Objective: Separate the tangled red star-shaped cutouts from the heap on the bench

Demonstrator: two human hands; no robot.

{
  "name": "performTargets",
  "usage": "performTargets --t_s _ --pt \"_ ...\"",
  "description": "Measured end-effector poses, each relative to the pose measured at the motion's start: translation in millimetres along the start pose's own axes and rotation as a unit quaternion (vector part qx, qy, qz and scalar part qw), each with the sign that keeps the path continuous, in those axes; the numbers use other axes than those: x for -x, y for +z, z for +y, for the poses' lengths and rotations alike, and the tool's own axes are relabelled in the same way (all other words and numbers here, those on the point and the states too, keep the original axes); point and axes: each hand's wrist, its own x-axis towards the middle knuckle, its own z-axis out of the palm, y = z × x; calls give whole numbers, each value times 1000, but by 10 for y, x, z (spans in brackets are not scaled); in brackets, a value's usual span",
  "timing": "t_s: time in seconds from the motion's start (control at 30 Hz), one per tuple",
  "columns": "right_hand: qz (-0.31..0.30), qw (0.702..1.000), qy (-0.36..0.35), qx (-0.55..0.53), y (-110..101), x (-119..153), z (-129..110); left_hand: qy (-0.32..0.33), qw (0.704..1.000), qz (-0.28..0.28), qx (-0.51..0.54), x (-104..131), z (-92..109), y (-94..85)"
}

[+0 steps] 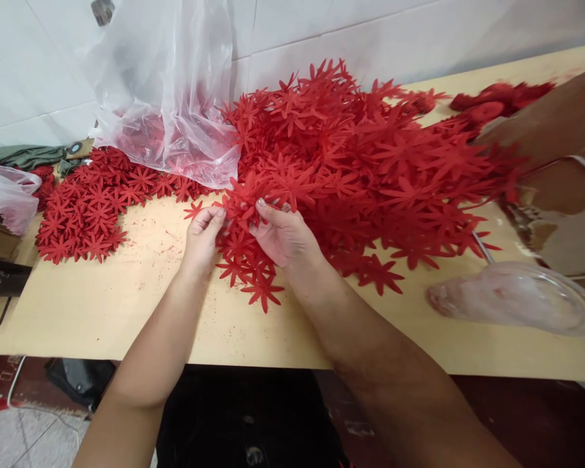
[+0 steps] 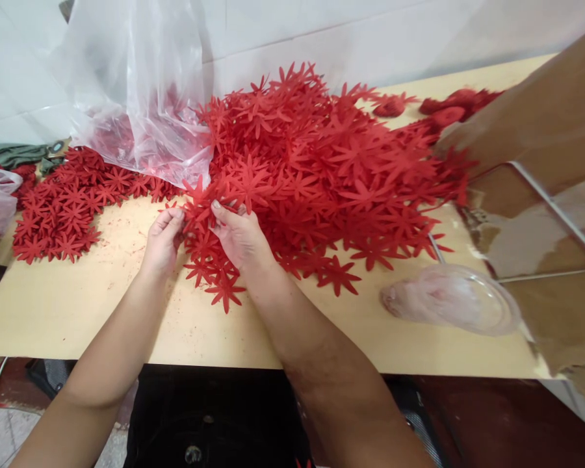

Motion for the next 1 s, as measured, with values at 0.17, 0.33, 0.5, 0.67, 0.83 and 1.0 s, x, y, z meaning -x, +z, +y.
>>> performTargets --t_s 0.17,0.33,0.5,0.67,0.83,1.0 --pt "35 999 25 -24 -57 -65 -81 -46 997 54 23 -30 39 -35" --pt "9 1000 11 -10 -37 -42 -62 -19 999 42 7 -43 -3 -30" --pt "-29 996 -65 58 -8 -2 24 20 999 37 19 -59 -73 -43" --pt "-52 959 -159 231 14 11 114 36 999 25 11 -82 -116 -38" --pt "1 937 -205 283 -36 -41 57 26 999 24 -4 -70 -71 -31" --pt "20 957 -166 235 -116 -104 -40 32 998 52 7 -90 -14 -86"
